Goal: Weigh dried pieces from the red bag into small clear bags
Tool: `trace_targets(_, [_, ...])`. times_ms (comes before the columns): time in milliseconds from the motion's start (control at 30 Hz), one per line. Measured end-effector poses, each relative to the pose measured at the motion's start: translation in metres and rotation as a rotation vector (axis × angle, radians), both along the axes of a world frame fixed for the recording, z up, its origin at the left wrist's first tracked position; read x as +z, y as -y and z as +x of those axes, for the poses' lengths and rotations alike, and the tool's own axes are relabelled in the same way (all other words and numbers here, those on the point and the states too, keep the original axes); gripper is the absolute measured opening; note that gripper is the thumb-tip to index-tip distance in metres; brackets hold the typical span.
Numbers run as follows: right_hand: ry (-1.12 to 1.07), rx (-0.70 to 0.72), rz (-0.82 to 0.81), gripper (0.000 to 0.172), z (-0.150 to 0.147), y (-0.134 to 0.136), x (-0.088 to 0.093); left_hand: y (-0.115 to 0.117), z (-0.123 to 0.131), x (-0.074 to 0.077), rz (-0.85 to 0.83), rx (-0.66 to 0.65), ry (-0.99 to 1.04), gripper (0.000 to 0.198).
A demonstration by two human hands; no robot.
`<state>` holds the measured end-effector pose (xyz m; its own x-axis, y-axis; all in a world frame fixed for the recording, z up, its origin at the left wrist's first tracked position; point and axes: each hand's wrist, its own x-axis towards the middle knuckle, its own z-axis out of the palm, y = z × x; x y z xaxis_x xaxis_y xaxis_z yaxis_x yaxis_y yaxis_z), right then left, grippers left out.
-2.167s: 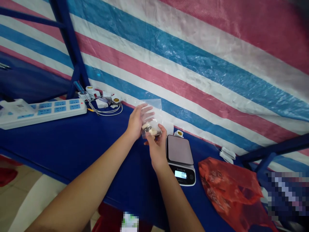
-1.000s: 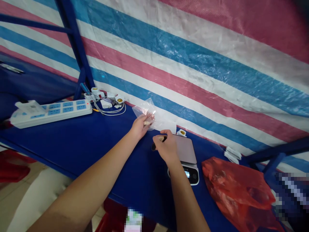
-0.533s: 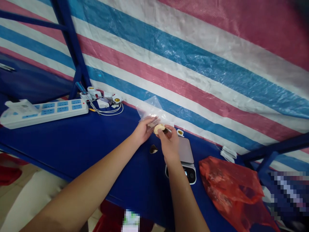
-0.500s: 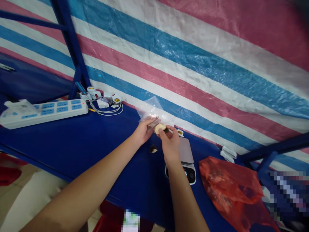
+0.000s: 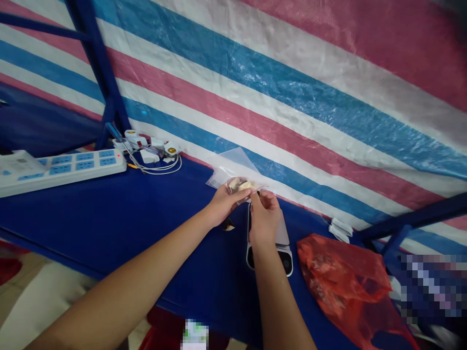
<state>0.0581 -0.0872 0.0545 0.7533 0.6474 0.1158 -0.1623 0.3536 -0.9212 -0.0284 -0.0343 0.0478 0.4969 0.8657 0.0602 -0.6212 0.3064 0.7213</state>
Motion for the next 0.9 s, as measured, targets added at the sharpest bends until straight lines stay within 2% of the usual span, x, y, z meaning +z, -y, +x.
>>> trace_targets(100, [-0.041, 0.019, 0.056, 0.038, 0.005, 0.003, 0.008, 0.003, 0.002, 0.002, 0.076, -0.018, -0.059, 0.050])
trace_targets(233, [-0.054, 0.062, 0.029, 0.036, 0.015, 0.019, 0.017, 0.013, 0.003, 0.007, 0.104, -0.084, -0.124, 0.047])
trace_targets(400, [-0.001, -0.016, -0.032, 0.036, 0.036, 0.056, 0.026, 0.052, 0.013, 0.018, 0.033, -0.260, -0.100, 0.046])
trace_targets(500, [0.075, -0.024, -0.065, 0.035, 0.053, 0.079, 0.034, 0.076, 0.024, 0.021, -0.014, -0.305, -0.178, 0.046])
trace_targets(633, [0.167, -0.081, -0.133, 0.037, 0.076, 0.105, 0.043, 0.104, 0.042, 0.022, 0.009, -0.382, -0.265, 0.043])
trace_targets(733, [0.327, -0.145, -0.232, 0.035, 0.090, 0.125, 0.044, 0.122, 0.056, 0.022, 0.033, -0.481, -0.261, 0.042])
trace_targets(767, [0.399, -0.127, -0.265, 0.034, 0.094, 0.132, 0.044, 0.127, 0.060, 0.022, 0.032, -0.506, -0.258, 0.040])
trace_targets(833, [0.475, 0.004, -0.314, 0.032, 0.102, 0.146, 0.041, 0.134, 0.067, 0.020, 0.031, -0.550, -0.260, 0.039])
trace_targets(900, [0.402, 0.162, -0.320, 0.035, 0.108, 0.158, 0.037, 0.136, 0.072, 0.017, 0.020, -0.574, -0.274, 0.039])
